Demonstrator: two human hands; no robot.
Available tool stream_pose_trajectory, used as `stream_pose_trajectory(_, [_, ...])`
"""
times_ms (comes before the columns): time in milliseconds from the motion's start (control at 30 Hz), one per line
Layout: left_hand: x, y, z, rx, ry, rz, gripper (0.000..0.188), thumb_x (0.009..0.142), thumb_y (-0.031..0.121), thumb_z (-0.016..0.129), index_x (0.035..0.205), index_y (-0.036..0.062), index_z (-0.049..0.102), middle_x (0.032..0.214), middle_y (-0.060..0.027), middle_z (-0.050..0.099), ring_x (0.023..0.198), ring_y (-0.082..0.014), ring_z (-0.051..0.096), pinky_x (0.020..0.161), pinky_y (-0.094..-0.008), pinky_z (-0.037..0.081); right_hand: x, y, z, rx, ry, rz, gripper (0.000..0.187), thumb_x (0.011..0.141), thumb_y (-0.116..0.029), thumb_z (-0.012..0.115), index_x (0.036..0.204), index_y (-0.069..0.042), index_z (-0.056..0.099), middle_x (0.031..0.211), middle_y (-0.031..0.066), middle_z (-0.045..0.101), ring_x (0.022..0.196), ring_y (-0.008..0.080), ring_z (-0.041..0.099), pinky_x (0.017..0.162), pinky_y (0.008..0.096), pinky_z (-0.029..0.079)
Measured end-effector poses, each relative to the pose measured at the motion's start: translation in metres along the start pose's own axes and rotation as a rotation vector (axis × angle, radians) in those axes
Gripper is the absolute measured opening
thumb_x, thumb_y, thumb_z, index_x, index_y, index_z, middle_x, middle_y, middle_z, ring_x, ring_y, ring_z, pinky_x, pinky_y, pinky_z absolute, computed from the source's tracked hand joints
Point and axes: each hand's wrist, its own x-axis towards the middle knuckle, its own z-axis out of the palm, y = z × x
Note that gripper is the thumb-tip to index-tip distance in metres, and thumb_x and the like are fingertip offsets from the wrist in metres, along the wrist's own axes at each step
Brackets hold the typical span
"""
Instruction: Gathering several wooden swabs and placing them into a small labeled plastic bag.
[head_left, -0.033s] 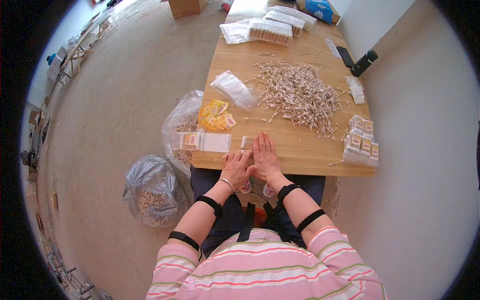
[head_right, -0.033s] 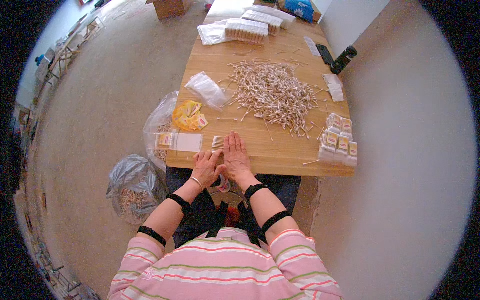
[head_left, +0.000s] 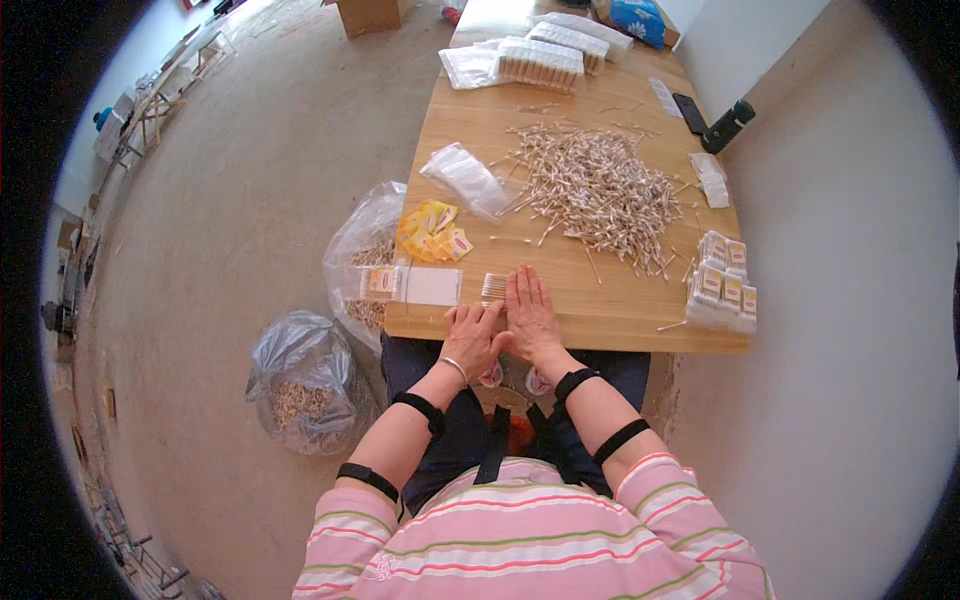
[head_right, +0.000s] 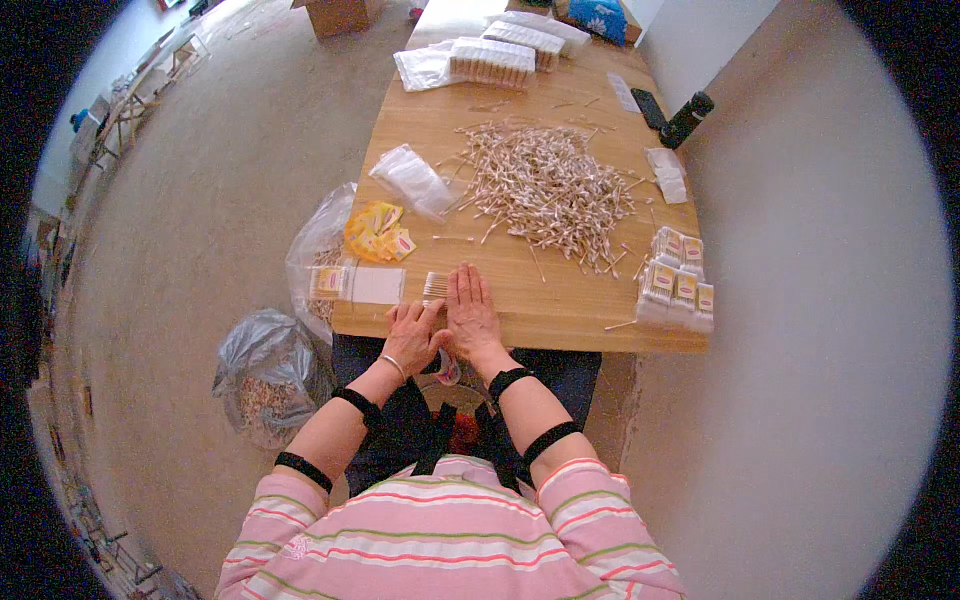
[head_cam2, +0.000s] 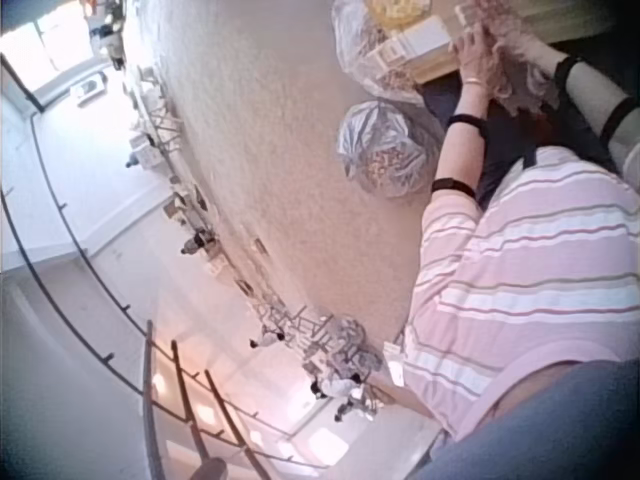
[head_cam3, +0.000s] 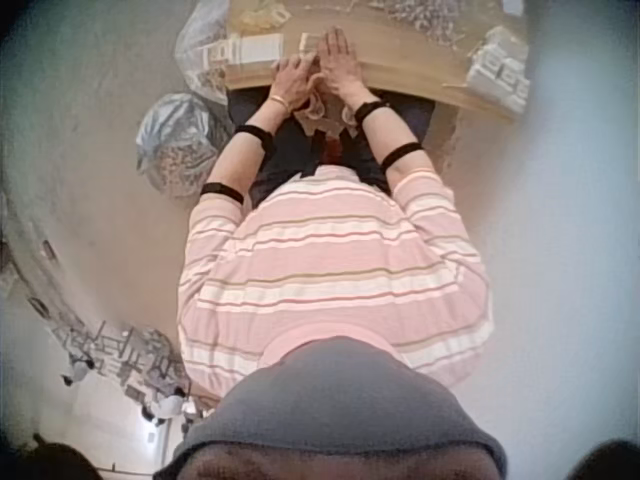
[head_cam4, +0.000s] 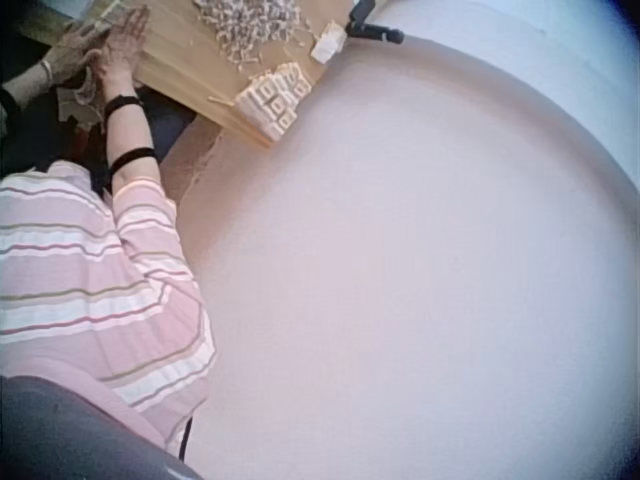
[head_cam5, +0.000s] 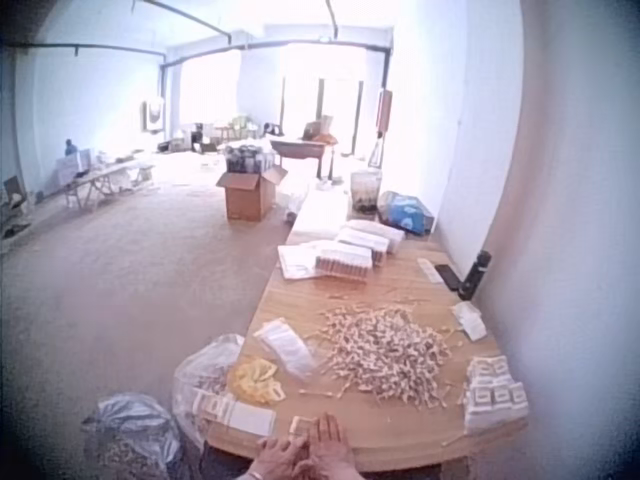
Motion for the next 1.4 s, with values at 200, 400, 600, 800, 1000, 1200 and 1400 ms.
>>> stream_pose_trajectory(200, [-0.001, -0.004, 0.003, -0.015, 0.013, 0.003, 0.058, 0.084, 0.041, 0.055, 0.133, 0.0131, 0.041, 0.104, -0.0129, 0.051, 0.101, -0.0312, 0.045, 0.092, -0.0435, 0.028, -0.001, -0.002, -0.010, 0.062, -0.027, -0.011, 0.084, 0.077, -0.030, 0.053, 0.142, 0.006, 0.014, 0.149, 0.0230, 0.014, 0.140, 0.0350, 0.011, 0.114, 0.0426, 0.009])
stream_pose_trajectory(400, [0.007, -0.002, 0.008, -0.022, 0.009, -0.050, 0.060, 0.086, 0.044, 0.052, 0.136, 0.0133, 0.040, 0.101, -0.0126, 0.053, 0.098, -0.0306, 0.046, 0.091, -0.0428, 0.028, -0.001, -0.002, -0.008, 0.049, -0.021, 0.007, 0.084, 0.078, -0.033, 0.052, 0.141, 0.006, 0.015, 0.149, 0.0226, 0.014, 0.140, 0.0348, 0.011, 0.115, 0.0427, 0.008])
stream_pose_trajectory(600, [0.005, -0.007, 0.010, -0.027, 0.052, -0.006, 0.058, 0.087, 0.046, 0.052, 0.134, 0.0141, 0.042, 0.102, -0.0117, 0.054, 0.098, -0.0296, 0.047, 0.091, -0.0425, 0.027, 0.000, -0.004, -0.017, 0.116, -0.076, 0.017, 0.084, 0.077, -0.033, 0.053, 0.141, 0.006, 0.016, 0.149, 0.0223, 0.015, 0.140, 0.0344, 0.010, 0.115, 0.0424, 0.008])
stream_pose_trajectory(800, [0.009, -0.003, 0.009, -0.042, 0.046, -0.040, 0.059, 0.086, 0.044, 0.054, 0.136, 0.0147, 0.040, 0.102, -0.0111, 0.055, 0.101, -0.0288, 0.048, 0.090, -0.0420, 0.028, -0.001, -0.003, -0.010, 0.124, -0.055, 0.019, 0.086, 0.075, -0.033, 0.052, 0.141, 0.007, 0.015, 0.149, 0.0236, 0.014, 0.140, 0.0350, 0.009, 0.115, 0.0427, 0.007])
stream_pose_trajectory(1000, [0.013, -0.006, 0.012, -0.037, 0.062, -0.070, 0.059, 0.086, 0.041, 0.054, 0.137, 0.0154, 0.039, 0.100, -0.0097, 0.059, 0.098, -0.0272, 0.050, 0.089, -0.0414, 0.029, -0.001, -0.004, -0.013, 0.134, -0.048, 0.018, 0.083, 0.076, -0.033, 0.051, 0.141, 0.007, 0.018, 0.148, 0.0235, 0.015, 0.140, 0.0351, 0.009, 0.115, 0.0427, 0.006])
stream_pose_trajectory(1200, [0.013, -0.008, 0.014, -0.044, 0.082, -0.063, 0.054, 0.086, 0.041, 0.054, 0.133, 0.0158, 0.044, 0.103, -0.0092, 0.060, 0.099, -0.0266, 0.051, 0.088, -0.0415, 0.029, 0.000, -0.004, -0.012, 0.132, -0.027, 0.015, 0.083, 0.076, -0.034, 0.051, 0.140, 0.007, 0.019, 0.148, 0.0241, 0.016, 0.139, 0.0356, 0.012, 0.114, 0.0430, 0.008])
stream_pose_trajectory(1400, [0.015, -0.008, 0.014, -0.056, 0.045, -0.087, 0.054, 0.087, 0.043, 0.053, 0.133, 0.0168, 0.042, 0.103, -0.0097, 0.060, 0.098, -0.0275, 0.052, 0.088, -0.0422, 0.029, 0.000, -0.003, -0.009, 0.135, -0.020, 0.016, 0.083, 0.076, -0.035, 0.050, 0.140, 0.007, 0.019, 0.148, 0.0241, 0.016, 0.140, 0.0356, 0.012, 0.114, 0.0434, 0.008])
